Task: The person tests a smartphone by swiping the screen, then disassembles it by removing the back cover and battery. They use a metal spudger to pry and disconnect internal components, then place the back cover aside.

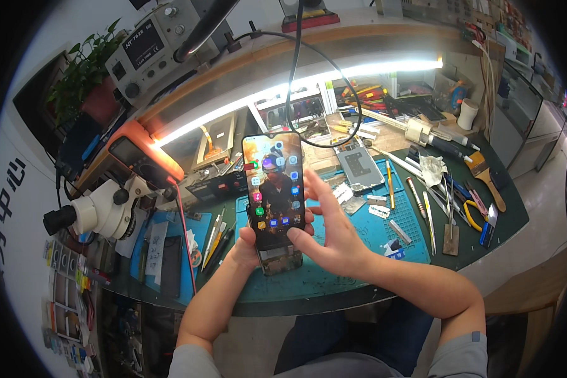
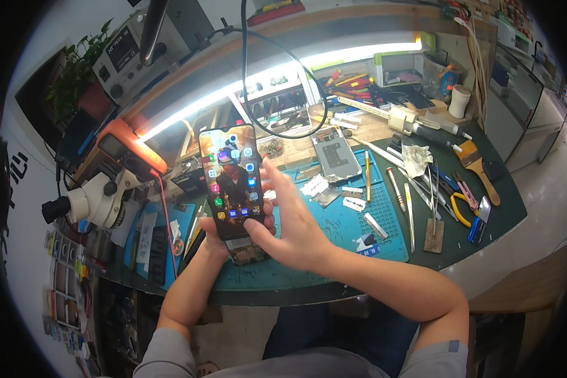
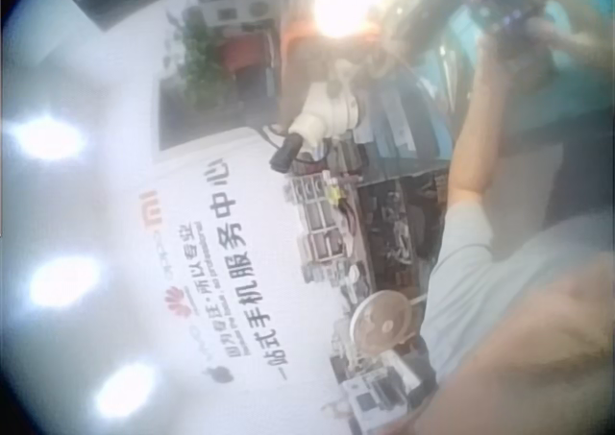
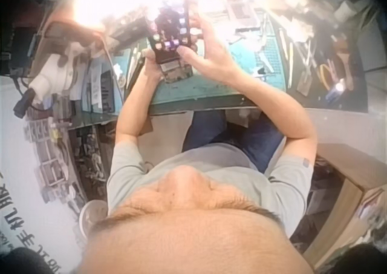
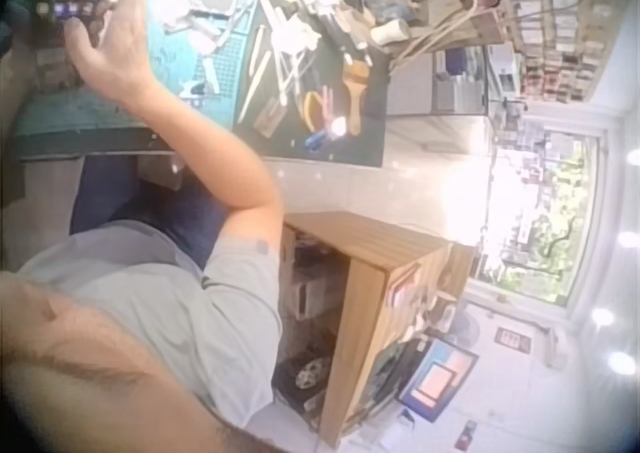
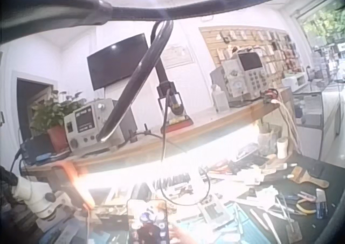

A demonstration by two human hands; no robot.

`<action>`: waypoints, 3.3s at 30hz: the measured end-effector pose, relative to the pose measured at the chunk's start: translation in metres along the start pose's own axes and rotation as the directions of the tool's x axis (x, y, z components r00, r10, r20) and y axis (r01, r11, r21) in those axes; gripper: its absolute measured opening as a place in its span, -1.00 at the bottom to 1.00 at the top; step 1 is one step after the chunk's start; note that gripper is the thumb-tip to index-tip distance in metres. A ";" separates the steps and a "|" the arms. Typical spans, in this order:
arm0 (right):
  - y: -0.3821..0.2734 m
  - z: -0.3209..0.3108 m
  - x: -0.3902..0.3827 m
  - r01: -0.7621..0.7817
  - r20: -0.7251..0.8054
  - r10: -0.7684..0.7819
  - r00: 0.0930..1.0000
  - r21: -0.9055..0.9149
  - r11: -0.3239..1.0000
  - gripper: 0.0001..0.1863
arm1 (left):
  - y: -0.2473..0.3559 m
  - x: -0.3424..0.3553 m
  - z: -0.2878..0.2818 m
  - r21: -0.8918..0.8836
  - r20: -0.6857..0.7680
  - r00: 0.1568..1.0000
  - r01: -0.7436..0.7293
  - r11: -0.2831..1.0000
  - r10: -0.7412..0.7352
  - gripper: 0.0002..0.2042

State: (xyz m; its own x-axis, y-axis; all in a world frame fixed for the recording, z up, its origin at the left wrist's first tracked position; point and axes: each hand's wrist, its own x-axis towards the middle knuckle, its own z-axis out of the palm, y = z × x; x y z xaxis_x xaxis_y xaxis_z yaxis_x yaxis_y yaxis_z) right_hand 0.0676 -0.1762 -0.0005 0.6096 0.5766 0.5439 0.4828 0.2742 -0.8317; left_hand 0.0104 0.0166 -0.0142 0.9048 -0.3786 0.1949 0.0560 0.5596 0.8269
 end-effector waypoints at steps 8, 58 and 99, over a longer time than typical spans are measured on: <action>-0.005 0.001 -0.003 0.256 0.001 -0.323 0.946 -0.613 0.748 -0.21 | -0.002 -0.005 0.012 0.080 -0.174 0.984 -0.034 0.996 0.047 0.16; -0.005 0.003 -0.005 0.432 0.158 -0.426 0.891 -0.588 0.684 -0.33 | 0.001 -0.010 0.011 0.090 -0.207 0.977 -0.039 0.995 0.057 0.15; -0.010 0.002 -0.006 0.384 0.077 -0.425 0.902 -0.595 0.706 -0.22 | -0.001 -0.007 0.003 0.066 -0.153 0.986 -0.059 0.996 0.069 0.14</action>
State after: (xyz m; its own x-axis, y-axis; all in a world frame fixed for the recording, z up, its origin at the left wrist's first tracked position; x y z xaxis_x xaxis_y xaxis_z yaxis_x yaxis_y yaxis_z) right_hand 0.0580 -0.1812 0.0043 0.2958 0.4628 0.8356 0.9490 -0.0429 -0.3122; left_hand 0.0030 0.0165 -0.0147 0.9603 -0.2223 0.1686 -0.0258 0.5312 0.8469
